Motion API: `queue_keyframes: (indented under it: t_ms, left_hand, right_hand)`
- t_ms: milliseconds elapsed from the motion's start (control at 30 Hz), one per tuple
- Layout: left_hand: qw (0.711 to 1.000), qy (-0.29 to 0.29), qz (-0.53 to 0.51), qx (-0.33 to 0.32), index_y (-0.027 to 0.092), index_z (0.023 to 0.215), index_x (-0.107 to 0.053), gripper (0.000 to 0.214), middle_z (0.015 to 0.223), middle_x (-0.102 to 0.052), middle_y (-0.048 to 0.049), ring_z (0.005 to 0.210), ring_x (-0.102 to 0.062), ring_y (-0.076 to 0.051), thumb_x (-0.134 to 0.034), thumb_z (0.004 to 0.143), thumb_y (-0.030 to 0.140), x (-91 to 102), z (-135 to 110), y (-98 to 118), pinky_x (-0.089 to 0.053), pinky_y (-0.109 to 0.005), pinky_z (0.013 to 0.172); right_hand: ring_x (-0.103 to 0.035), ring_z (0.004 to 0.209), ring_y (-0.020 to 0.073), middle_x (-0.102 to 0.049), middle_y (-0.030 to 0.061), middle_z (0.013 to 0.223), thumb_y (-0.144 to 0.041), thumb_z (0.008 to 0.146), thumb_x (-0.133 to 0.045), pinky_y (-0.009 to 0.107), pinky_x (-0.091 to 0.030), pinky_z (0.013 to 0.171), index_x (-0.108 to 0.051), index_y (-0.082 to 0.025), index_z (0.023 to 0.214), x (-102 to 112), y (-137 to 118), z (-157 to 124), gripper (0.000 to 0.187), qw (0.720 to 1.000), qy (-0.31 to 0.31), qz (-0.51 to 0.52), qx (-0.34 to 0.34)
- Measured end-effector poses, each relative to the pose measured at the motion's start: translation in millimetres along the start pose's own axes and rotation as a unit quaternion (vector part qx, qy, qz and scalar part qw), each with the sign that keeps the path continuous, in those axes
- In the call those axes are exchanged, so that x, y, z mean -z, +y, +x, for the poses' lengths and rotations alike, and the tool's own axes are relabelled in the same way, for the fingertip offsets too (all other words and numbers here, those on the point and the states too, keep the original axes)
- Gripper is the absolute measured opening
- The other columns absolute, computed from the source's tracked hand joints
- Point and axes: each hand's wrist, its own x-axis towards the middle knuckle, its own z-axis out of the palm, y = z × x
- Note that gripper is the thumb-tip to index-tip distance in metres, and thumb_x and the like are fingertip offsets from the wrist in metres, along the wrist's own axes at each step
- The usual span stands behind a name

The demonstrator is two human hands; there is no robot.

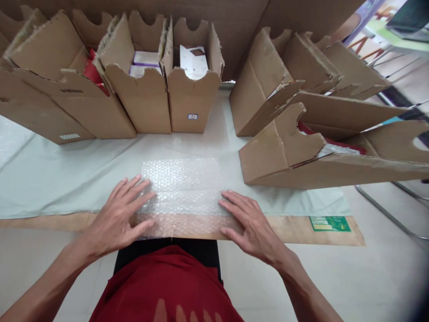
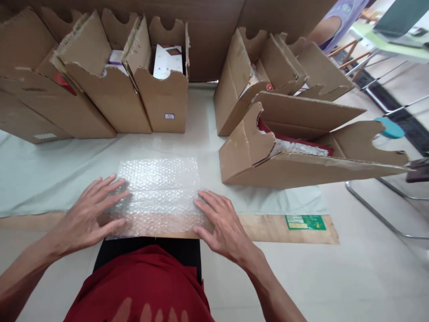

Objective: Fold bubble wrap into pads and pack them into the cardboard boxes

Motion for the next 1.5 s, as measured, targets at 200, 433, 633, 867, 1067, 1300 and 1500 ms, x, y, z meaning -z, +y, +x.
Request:
queue_keyframes:
  t_ms: [200,433,633,867,1067,1300,1500]
  left_hand:
    - [0.996,-0.053,-0.054,-0.044,0.03,0.15,-0.054,0.07,0.165,-0.043,-0.009,0.154,-0.034,-0.037,-0.075,0.083,0.04,-10.0,-16.8,23.0,-0.017,-0.059,0.129]
    - [0.992,0.017,-0.123,0.004,0.027,0.136,-0.065,0.044,0.14,-0.069,-0.0075,0.136,-0.059,-0.03,-0.066,0.092,0.033,-1.4,-14.8,18.8,-0.033,-0.053,0.125]
    - [0.941,0.054,-0.245,0.226,0.023,0.091,-0.074,0.028,0.098,-0.08,-0.0048,0.095,-0.074,-0.024,-0.058,0.092,0.046,11.0,9.0,25.7,-0.059,-0.031,0.081]
    - [0.927,0.092,-0.219,0.29,0.022,0.082,-0.07,0.03,0.079,-0.074,-0.0005,0.073,-0.066,-0.018,-0.059,0.084,0.05,1.8,42.3,21.0,-0.05,-0.027,0.067]
    - [0.938,0.06,-0.114,0.323,0.025,0.091,-0.069,0.027,0.077,-0.073,0.0001,0.071,-0.066,-0.02,-0.057,0.082,0.048,-7.7,60.1,17.1,-0.046,-0.029,0.069]
    - [0.952,0.035,0.029,0.302,0.026,0.117,-0.068,0.033,0.08,-0.074,-0.0002,0.072,-0.068,-0.022,-0.057,0.09,0.042,-12.6,66.1,18.1,-0.04,-0.028,0.062]
    - [0.953,0.012,0.051,0.299,0.024,0.13,-0.062,0.04,0.084,-0.074,-0.0007,0.075,-0.069,-0.022,-0.054,0.095,0.042,-10.6,60.8,19.4,-0.039,-0.028,0.062]
  right_hand:
    - [-0.06,0.132,0.0326,-0.066,0.015,0.141,-0.017,0.098,-0.058,0.054,-0.053,0.1,-0.073,-0.024,0.119,-14.8,-9.9,-11.4,0.027,0.998,0.049,-0.013,0.027]
    - [-0.071,0.112,0.0258,-0.076,0.0088,0.117,-0.022,0.102,-0.053,0.046,-0.056,0.095,-0.07,-0.024,0.098,-1.5,-21.9,5.7,0.017,0.979,0.139,0.147,-0.018]
    - [-0.072,0.105,0.0248,-0.076,0.0076,0.113,-0.033,0.09,-0.071,0.04,-0.058,0.092,-0.057,-0.026,0.134,2.9,-15.4,12.7,0.047,0.946,0.128,0.268,-0.131]
    - [-0.069,0.078,0.0198,-0.073,0.0019,0.088,-0.032,0.092,-0.06,0.033,-0.055,0.075,-0.051,-0.02,0.143,-17.2,-4.7,41.0,0.052,0.94,0.135,0.216,-0.225]
    - [-0.068,0.076,0.0223,-0.072,0.0028,0.088,-0.024,0.089,-0.054,0.037,-0.053,0.076,-0.047,-0.018,0.148,-16.2,-6.9,43.6,0.06,0.965,0.115,0.054,-0.228]
    - [-0.067,0.071,0.0228,-0.071,0.0012,0.083,-0.026,0.089,-0.055,0.038,-0.053,0.072,-0.046,-0.019,0.148,-9.9,2.0,33.8,0.06,0.969,0.094,0.013,-0.228]
    - [-0.07,0.092,0.0266,-0.073,0.01,0.107,-0.025,0.098,-0.055,0.041,-0.054,0.082,-0.054,-0.019,0.14,-11.2,0.9,33.6,0.042,0.971,0.174,-0.054,-0.156]
